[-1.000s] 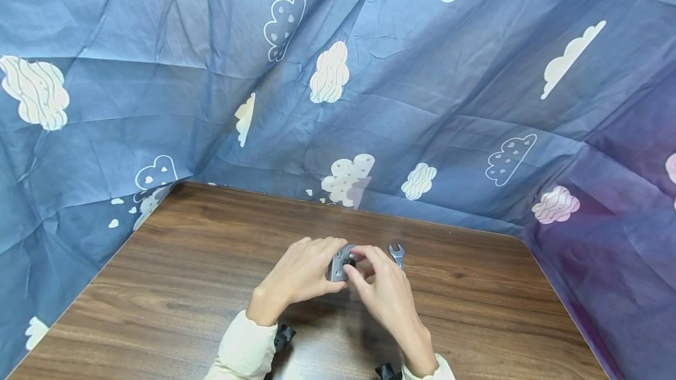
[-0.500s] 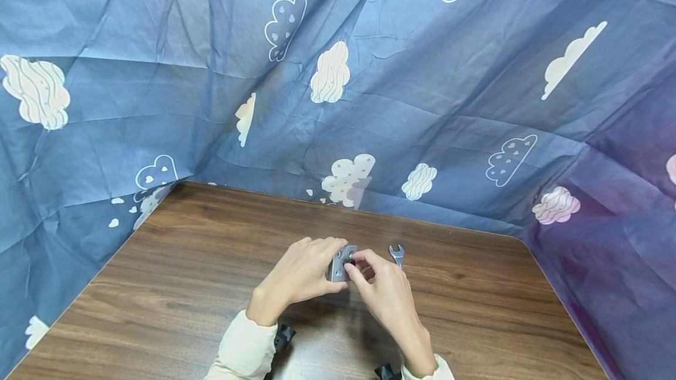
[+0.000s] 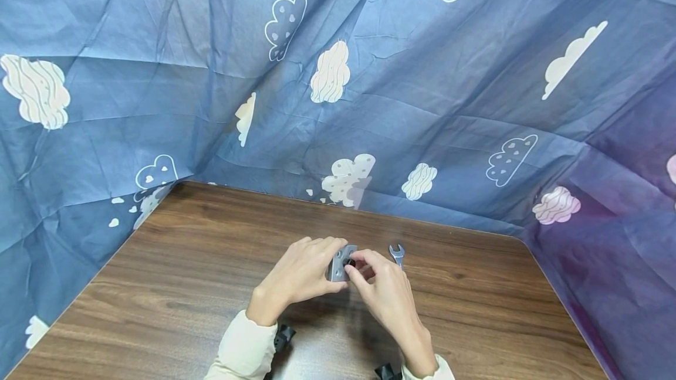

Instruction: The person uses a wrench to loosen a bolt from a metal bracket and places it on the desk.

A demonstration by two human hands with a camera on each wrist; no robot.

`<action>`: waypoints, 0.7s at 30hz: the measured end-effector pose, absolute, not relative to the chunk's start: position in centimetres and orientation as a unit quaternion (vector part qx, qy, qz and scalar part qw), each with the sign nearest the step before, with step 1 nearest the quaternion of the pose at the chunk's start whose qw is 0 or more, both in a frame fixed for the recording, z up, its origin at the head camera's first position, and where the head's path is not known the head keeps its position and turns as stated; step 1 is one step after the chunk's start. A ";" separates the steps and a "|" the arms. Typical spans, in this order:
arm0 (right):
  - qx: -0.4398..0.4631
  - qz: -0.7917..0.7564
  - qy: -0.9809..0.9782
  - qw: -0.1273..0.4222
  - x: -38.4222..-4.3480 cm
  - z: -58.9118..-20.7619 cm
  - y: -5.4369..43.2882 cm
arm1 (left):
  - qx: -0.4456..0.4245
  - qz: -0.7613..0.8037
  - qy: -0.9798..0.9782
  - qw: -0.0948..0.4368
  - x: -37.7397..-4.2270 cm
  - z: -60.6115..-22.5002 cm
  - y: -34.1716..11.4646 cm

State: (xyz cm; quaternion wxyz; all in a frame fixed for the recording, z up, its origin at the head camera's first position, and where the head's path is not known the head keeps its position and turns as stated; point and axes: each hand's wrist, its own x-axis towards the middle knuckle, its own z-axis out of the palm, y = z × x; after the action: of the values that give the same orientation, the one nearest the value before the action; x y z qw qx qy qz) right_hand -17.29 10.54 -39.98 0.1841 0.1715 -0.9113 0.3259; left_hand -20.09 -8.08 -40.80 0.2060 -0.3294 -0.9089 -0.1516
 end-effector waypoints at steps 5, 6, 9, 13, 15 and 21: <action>0.176 0.318 -0.912 0.190 -17.3 -40.0 10.6 | -0.329 -0.149 -0.910 0.205 -20.1 -40.8 -8.1; 0.177 0.317 -0.912 0.191 -17.3 -40.0 10.6 | -0.329 -0.149 -0.910 0.206 -20.1 -40.8 -8.1; 0.181 0.316 -0.912 0.192 -17.2 -40.0 10.6 | -0.330 -0.148 -0.909 0.207 -20.1 -40.7 -8.1; 0.185 0.317 -0.910 0.191 -17.2 -40.0 10.6 | -0.330 -0.148 -0.909 0.208 -20.1 -40.7 -8.1; 0.187 0.318 -0.910 0.191 -17.1 -40.0 10.6 | -0.330 -0.148 -0.909 0.208 -20.1 -40.7 -8.1; 0.202 0.318 -0.905 0.195 -17.1 -40.1 10.6 | -0.329 -0.148 -0.908 0.211 -20.1 -40.8 -8.1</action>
State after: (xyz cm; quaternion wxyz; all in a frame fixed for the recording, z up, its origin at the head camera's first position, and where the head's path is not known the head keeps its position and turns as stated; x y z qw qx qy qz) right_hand -17.10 10.65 -40.07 0.1952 0.2020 -0.9054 0.3182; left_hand -20.07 -8.11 -40.79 0.2112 -0.3290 -0.9084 -0.1481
